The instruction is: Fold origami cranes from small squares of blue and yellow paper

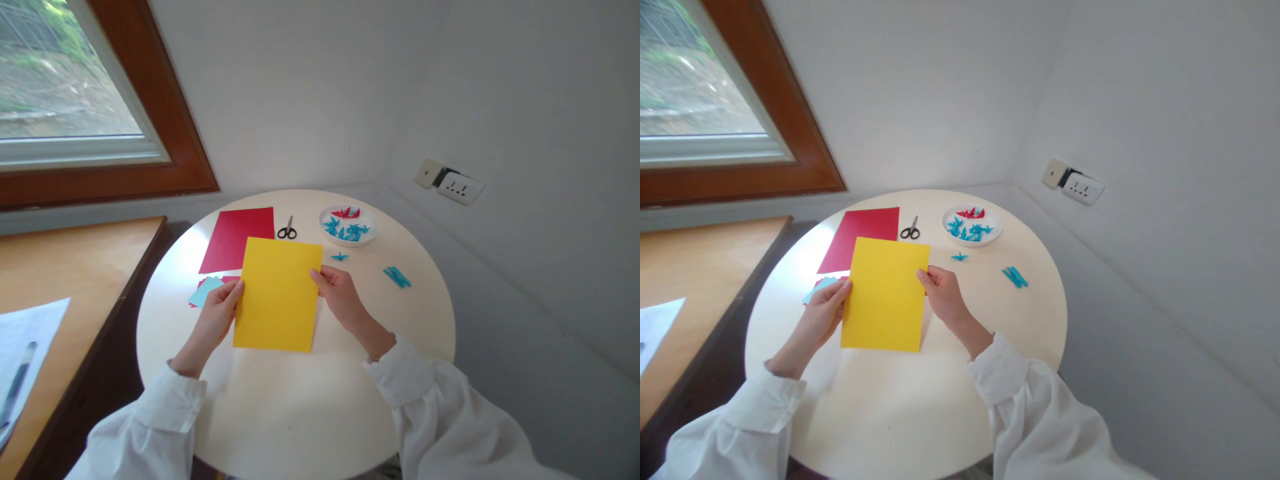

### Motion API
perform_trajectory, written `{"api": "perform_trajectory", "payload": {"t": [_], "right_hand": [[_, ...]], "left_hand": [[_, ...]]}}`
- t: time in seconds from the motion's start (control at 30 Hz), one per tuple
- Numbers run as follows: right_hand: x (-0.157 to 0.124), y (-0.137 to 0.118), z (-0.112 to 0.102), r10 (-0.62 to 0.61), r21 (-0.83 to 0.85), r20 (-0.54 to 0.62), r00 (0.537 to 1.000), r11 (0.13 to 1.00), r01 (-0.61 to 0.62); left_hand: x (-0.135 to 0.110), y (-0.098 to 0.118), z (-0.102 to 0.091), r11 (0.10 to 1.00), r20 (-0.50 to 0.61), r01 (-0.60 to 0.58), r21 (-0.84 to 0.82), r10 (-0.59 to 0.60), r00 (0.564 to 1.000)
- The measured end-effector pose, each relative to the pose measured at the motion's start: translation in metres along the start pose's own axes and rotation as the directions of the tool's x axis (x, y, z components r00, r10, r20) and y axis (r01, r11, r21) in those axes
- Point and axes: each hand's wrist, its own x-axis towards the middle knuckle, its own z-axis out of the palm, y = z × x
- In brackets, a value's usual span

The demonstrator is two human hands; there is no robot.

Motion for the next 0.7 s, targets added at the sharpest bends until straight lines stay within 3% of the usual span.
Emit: {"api": "perform_trajectory", "payload": {"t": [0.37, 0.5, 0.7], "right_hand": [[-0.004, -0.011, 0.003, 0.183, 0.295, 0.093, 0.979, 0.934, -0.203], [-0.006, -0.013, 0.003, 0.221, 0.308, 0.133, 0.966, 0.917, -0.252], [-0.023, -0.010, 0.006, 0.278, 0.246, 0.300, 0.912, 0.902, -0.356]], "left_hand": [[0.004, -0.005, -0.003, 0.986, -0.006, 0.142, -0.090, -0.143, 0.990], [0.007, -0.004, 0.001, 0.981, -0.062, 0.159, -0.109, -0.166, 0.984], [0.010, 0.000, 0.007, 0.980, -0.198, 0.149, -0.134, -0.174, 0.965]]}}
